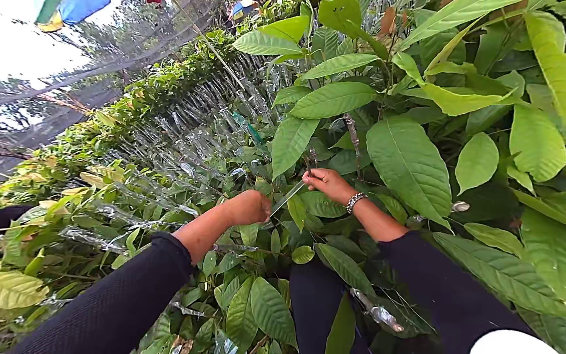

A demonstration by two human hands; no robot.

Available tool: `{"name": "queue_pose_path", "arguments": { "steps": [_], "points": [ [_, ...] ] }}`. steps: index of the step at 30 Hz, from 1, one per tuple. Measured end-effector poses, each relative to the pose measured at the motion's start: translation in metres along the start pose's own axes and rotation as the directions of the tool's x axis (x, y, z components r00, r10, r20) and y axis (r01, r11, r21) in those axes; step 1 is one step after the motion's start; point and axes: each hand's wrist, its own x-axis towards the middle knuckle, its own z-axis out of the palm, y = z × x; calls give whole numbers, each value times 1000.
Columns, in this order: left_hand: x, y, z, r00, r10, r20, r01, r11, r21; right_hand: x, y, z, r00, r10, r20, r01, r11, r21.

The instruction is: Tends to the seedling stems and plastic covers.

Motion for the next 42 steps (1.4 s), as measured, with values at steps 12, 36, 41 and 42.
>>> {"name": "queue_pose_path", "arguments": {
  "steps": [12, 36, 41, 42],
  "points": [
    [25, 46, -36, 954, 290, -77, -270, 942, 198, 7, -10, 55, 968, -6, 252, 3, 1000, 14],
    [24, 39, -34, 912, 341, -228, -239, 893, 381, 8, -11, 43, 968, -106, 227, 136, 983, -122],
    [18, 5, -41, 969, 64, -238, 78, 836, 543, 4, -6, 20, 991, 0, 137, -3, 1000, 18],
    [12, 12, -36, 979, 92, -184, 10, 871, 490, 5, -5, 17, 995, 36, 89, -41, 998, 56]
  ]
}}
